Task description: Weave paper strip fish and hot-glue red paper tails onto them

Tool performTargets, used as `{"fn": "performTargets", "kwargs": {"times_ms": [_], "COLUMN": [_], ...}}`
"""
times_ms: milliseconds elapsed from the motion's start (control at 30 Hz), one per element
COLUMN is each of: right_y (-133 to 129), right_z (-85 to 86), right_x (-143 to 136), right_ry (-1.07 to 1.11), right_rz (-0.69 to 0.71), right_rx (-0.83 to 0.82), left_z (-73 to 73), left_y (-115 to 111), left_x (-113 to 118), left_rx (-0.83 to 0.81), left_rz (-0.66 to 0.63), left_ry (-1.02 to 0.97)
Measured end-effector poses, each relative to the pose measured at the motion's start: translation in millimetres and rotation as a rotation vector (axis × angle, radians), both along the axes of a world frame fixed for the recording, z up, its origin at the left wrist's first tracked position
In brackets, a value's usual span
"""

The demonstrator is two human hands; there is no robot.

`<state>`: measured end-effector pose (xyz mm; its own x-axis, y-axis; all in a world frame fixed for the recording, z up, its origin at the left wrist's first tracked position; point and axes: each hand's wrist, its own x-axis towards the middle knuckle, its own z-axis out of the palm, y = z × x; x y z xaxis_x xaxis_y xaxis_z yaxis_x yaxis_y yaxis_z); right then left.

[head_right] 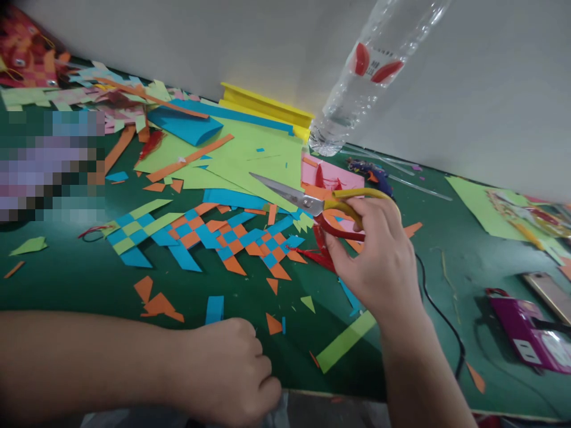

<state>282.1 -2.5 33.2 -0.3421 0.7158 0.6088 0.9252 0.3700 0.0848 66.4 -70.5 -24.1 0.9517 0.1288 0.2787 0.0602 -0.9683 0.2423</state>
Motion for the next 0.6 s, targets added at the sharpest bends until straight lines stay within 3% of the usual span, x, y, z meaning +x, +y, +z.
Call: {"fn": "performTargets", "kwargs": {"times_ms": [333, 600], "right_y": [-7, -11], "right_z": [-3.7, -0.9], "right_x": [-11, -14], "right_ry": [-0.002, -0.111], "right_rz": [0.136, 0.201], "right_rx": [-0.17, -0.209], "left_z": [-0.9, -1.3], "left_y": [-1, -1], "left_x": [-1, 0], "left_rx": [-0.002, 0.019], "left_rz": [0.003, 0.001], "left_ry": [-0.027, -0.017]}}
